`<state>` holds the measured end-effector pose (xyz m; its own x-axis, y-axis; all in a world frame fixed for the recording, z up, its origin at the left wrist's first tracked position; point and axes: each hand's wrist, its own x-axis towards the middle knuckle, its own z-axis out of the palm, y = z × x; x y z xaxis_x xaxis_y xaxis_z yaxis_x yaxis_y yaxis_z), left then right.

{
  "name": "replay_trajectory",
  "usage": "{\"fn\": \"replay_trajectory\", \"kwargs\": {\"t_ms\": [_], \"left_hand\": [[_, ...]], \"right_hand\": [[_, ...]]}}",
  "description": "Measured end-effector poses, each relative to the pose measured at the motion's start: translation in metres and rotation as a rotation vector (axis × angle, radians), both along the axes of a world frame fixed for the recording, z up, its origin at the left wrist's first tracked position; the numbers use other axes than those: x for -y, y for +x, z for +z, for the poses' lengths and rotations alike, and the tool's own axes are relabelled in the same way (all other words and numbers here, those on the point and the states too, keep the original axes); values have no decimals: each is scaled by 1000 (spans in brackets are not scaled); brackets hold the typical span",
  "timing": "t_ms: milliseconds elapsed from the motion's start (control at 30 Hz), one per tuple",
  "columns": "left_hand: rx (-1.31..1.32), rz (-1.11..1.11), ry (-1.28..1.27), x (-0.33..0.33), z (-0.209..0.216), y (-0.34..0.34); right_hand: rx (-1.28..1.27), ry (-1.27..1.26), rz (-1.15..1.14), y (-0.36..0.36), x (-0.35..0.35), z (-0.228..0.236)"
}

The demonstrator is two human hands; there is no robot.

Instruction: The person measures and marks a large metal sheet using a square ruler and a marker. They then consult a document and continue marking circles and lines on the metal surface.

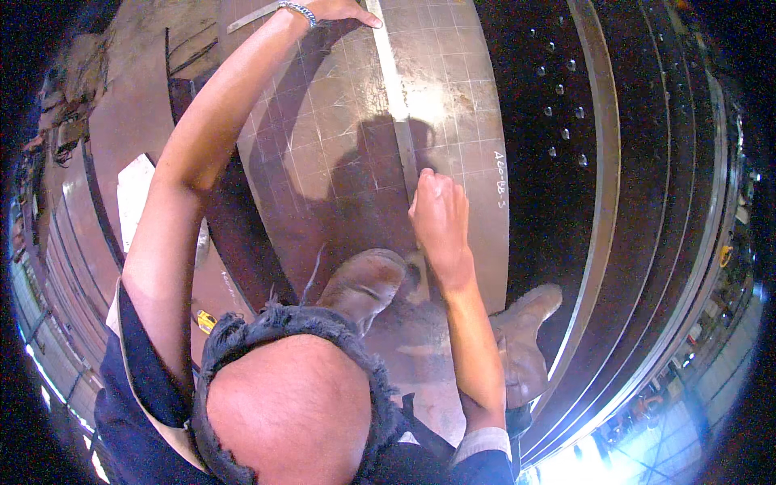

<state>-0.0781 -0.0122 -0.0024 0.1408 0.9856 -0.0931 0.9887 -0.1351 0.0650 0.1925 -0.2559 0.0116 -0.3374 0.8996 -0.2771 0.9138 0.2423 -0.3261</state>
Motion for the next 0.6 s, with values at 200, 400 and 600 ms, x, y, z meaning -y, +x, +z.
{"fn": "replay_trajectory", "kwargs": {"t_ms": [200,400,600], "left_hand": [[1,12,13,1,-7,-1],[5,12,-2,-3,-10,-7],[32,-14,-25,-3,2,2]], "right_hand": [[-69,37,-178,8,-8,17],[-180,3,-381,24,1,32],[-253,153,-349,22,62,-24]]}}
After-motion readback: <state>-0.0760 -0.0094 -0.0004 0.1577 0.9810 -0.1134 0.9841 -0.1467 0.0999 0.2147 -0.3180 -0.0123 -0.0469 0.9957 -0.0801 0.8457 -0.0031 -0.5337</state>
